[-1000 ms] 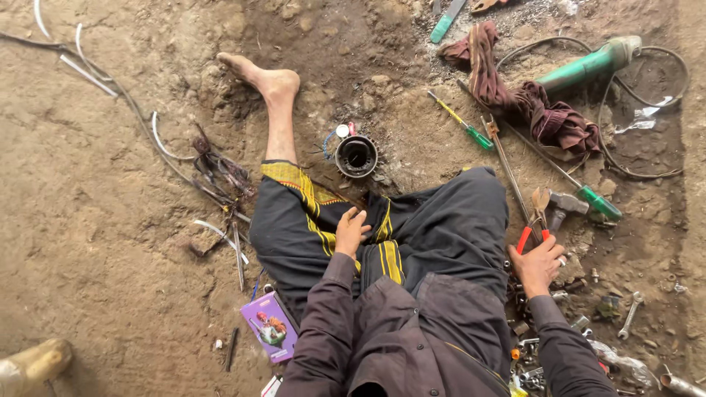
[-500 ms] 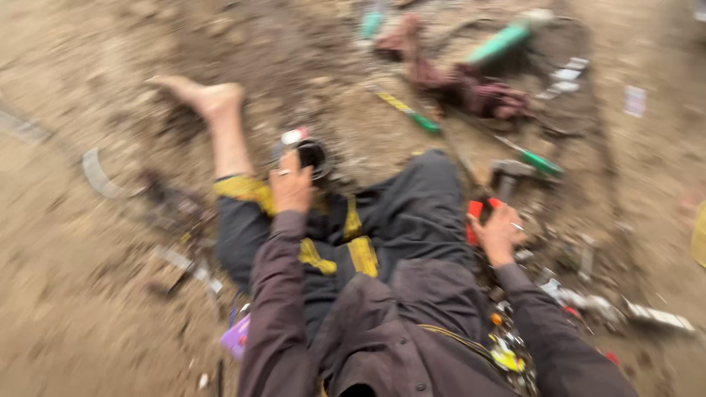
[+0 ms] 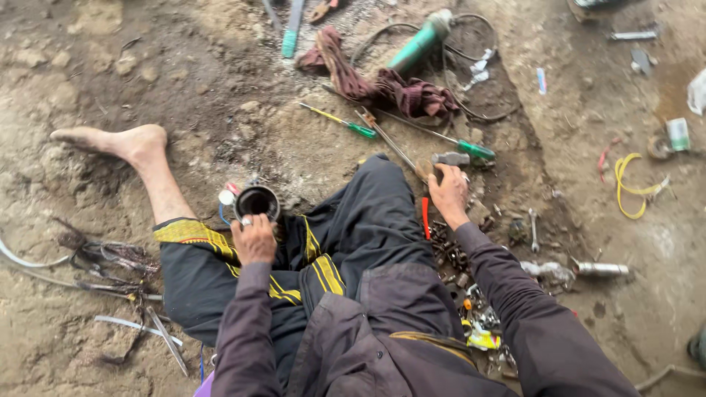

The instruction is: The person sits on the ground and repairs an electrical motor component. They use pliers to remove wires, a screwdriver to adjust internal parts, and a hammer to strike a wire bundle. The person then twists the wires together by hand.

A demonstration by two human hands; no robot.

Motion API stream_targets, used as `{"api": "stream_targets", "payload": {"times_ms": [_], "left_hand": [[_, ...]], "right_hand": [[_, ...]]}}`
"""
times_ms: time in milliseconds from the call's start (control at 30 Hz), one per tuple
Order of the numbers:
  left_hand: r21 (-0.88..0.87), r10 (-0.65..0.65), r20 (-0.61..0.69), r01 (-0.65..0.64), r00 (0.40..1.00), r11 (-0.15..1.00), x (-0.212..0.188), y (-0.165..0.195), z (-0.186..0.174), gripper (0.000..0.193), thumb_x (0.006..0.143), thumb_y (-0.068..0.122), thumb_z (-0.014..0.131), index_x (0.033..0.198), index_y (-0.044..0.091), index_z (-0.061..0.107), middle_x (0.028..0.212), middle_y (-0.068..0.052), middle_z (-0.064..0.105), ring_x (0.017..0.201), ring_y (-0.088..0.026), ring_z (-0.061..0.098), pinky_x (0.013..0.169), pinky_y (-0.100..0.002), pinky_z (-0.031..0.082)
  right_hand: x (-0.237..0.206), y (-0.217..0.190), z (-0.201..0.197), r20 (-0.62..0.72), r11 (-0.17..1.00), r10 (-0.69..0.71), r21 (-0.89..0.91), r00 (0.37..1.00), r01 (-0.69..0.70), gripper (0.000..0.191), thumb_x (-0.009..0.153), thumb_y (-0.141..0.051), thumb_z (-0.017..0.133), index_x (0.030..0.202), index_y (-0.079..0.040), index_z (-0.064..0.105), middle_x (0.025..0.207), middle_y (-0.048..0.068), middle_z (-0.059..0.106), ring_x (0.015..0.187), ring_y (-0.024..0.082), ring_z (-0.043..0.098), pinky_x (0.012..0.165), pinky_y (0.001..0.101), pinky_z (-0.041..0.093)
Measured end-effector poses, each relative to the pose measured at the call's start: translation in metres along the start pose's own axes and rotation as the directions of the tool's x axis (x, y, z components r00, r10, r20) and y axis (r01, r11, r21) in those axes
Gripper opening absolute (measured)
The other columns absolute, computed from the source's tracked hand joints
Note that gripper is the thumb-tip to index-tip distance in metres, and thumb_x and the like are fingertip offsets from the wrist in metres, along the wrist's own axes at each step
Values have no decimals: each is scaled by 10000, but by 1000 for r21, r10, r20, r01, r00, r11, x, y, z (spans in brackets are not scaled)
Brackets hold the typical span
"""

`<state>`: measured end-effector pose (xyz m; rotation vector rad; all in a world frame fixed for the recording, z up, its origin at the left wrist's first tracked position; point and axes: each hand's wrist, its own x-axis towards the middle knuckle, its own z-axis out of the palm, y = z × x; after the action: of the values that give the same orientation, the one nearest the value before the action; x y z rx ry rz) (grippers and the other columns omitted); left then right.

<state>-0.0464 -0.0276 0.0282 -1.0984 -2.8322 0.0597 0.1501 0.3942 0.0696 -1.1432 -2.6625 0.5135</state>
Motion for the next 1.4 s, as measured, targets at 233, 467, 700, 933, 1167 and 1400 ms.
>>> {"api": "stream_targets", "payload": {"times_ms": [233,467,700,933,1167,1400], "left_hand": [[-280,-260,26,257,965,925,-36,20,-17,418,913,314,699,1280,114,694,1173,-45,687,1262,-276,588,984,-490,391],[-514,-562,62,509,825,691,-58,31,-45,294,903,235,712,1182,168,648,1204,-79,672,1120,-299,621,908,-466,470],[-672,-749,482,740,455,17,-53,11,-21,512,869,292,760,1257,67,515,1067,-148,654,975,-345,651,851,-467,507],[-692,-698,554,717,454,-83,-53,18,14,746,881,326,758,1456,34,382,1360,-257,582,1224,-435,585,989,-491,477],[-633,-657,604,772,451,-52,-53,19,28,715,920,343,712,1481,47,383,1382,-267,583,1209,-459,589,980,-513,479],[-645,-660,599,762,453,-62,-52,19,25,757,899,407,729,1462,35,386,1352,-270,593,1202,-447,598,977,-505,484]], "right_hand": [[80,-126,69,207,939,-339,11,918,344,410,916,-281,724,1257,-70,641,1171,197,635,1091,425,600,897,517,503],[103,-192,120,319,825,-411,-270,854,497,460,851,-278,735,1226,-46,601,1096,217,673,995,419,657,786,551,534],[92,-223,123,456,947,-307,58,835,316,269,972,-225,614,1165,-40,590,989,251,708,913,434,692,845,526,536],[-10,-272,6,641,729,-671,477,374,490,415,989,-241,637,1389,-133,610,1224,170,713,1052,342,717,881,422,543],[-79,-313,-8,707,685,-577,146,409,714,341,939,-280,657,1272,-216,688,863,109,689,742,368,687,645,478,550],[-105,-316,8,682,614,-603,68,413,786,365,951,-239,633,1312,-192,651,842,112,653,622,377,657,550,493,532]]}}
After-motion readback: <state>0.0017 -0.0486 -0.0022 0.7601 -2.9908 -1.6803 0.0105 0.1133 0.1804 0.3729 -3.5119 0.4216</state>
